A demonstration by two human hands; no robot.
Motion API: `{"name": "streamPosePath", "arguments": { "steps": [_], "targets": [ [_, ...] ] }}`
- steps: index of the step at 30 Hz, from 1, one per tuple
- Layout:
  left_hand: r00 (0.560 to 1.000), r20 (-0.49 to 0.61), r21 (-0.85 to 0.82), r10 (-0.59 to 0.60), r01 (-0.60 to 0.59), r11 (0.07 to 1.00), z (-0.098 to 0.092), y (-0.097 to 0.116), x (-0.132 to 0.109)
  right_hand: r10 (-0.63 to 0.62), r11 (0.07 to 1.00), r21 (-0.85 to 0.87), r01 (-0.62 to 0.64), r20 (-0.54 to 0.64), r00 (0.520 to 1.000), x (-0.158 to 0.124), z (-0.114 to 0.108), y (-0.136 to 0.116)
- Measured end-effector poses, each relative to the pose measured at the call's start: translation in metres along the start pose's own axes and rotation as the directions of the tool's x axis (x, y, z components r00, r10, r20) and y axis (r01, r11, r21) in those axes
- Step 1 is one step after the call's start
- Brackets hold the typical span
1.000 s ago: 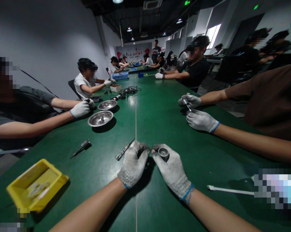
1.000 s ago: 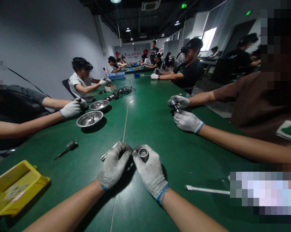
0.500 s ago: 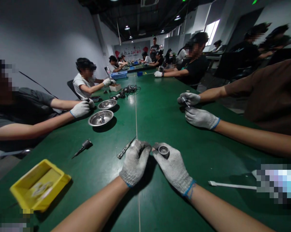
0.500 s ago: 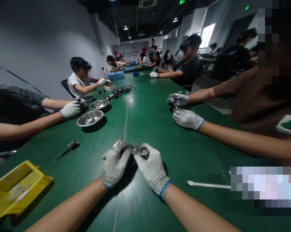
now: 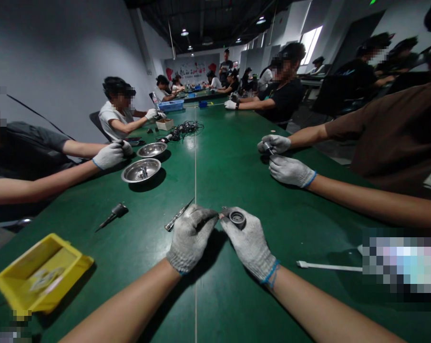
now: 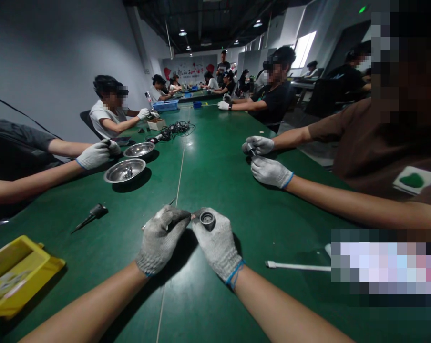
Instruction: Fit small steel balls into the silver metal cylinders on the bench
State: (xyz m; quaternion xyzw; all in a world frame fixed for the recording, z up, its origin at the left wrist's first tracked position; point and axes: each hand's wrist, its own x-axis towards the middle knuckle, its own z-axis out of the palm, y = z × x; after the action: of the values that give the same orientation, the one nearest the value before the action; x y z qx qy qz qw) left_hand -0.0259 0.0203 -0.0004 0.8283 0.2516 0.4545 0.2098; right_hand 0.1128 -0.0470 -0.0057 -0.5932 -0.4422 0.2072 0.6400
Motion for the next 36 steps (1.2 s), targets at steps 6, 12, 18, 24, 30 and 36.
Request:
{"name": "streamPosePath", "arguments": {
  "steps": [6,12,18,24,30,36],
  "targets": [
    [1.000,0.002,0.011,-0.016,0.016,1.000,-0.003,0.003,0.001,-0.003,1.000,0.018,0.003,-0.006,1.000,0.000,0.000,0.001],
    [1.000,0.009,-0.003,-0.007,0.007,1.000,-0.005,0.005,0.002,-0.011,1.000,0.022,0.010,0.019,1.000,0.000,-0.001,0.000],
    [1.000,0.009,0.014,-0.011,0.011,1.000,-0.004,0.004,0.001,-0.015,0.999,0.039,0.014,0.032,0.999,0.000,-0.002,0.000],
    [0.997,0.003,0.022,-0.078,0.078,0.997,-0.005,0.003,0.002,-0.066,0.997,0.036,0.064,0.052,0.996,0.000,-0.002,-0.002],
    [0.983,-0.002,-0.080,-0.185,0.185,0.980,-0.012,0.014,0.011,-0.106,0.992,-0.068,0.107,0.022,0.994,-0.003,0.000,-0.001],
    [0.972,0.220,-0.153,-0.082,0.118,0.981,-0.027,0.035,0.027,-0.135,0.983,-0.120,0.140,0.049,0.990,-0.006,0.002,0.004]
  ]
}}
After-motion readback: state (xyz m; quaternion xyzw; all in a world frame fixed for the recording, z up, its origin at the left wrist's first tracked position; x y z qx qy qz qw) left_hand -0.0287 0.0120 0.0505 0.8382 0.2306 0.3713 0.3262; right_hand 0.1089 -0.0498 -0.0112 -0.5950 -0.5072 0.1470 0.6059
